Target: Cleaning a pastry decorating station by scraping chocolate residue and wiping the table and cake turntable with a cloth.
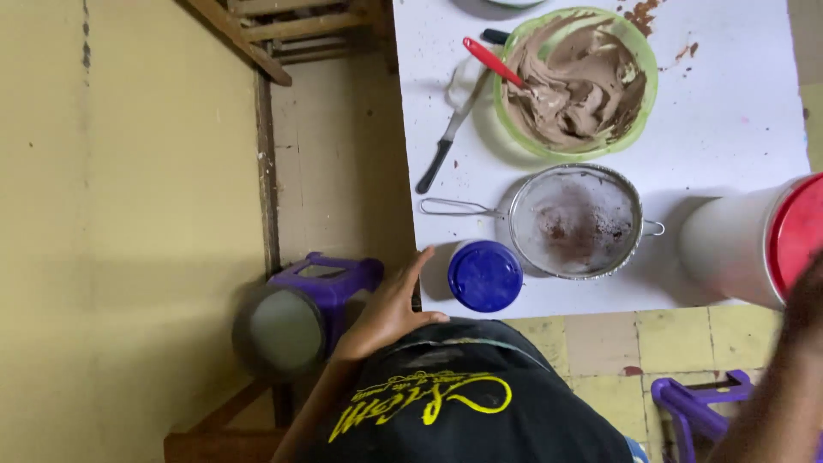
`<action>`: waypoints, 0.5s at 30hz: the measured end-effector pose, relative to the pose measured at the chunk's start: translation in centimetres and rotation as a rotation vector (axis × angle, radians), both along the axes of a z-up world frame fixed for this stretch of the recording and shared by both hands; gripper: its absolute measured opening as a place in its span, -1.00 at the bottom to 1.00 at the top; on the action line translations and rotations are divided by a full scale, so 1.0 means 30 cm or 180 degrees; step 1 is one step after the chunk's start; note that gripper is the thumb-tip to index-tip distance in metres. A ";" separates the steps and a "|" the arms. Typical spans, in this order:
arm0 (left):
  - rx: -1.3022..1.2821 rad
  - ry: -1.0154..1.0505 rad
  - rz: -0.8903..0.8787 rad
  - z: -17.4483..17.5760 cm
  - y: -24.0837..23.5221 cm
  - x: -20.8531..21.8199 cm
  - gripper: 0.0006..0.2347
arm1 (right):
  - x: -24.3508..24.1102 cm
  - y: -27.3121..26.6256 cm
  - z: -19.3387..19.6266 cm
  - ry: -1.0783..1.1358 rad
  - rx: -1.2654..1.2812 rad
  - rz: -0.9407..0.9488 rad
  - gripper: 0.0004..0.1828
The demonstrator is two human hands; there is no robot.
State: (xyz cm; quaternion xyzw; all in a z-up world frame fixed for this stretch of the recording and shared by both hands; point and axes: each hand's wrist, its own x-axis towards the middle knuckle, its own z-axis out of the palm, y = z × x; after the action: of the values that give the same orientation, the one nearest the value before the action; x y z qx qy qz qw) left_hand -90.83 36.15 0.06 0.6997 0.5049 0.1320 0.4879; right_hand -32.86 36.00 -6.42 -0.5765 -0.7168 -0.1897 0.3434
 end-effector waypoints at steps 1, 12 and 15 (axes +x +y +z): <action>-0.0216 -0.0008 -0.0253 -0.029 0.014 -0.003 -0.02 | -0.119 -0.018 0.055 -0.0080 0.0058 -0.0095 -0.42; 0.0221 -0.1656 -0.1684 -0.531 0.281 0.135 0.01 | -1.104 0.011 0.116 -0.0848 -0.1504 0.1825 -0.33; 0.0439 -0.1866 -0.1645 -0.585 0.290 0.147 0.00 | -1.155 0.013 0.063 -0.0561 -0.1271 0.1398 -0.43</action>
State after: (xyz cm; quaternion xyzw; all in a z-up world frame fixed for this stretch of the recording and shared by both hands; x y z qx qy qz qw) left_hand -86.42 44.86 -17.50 0.7675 0.1414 0.2327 0.5804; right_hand -67.51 36.38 -4.54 -0.4452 -0.8743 -0.0155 0.1927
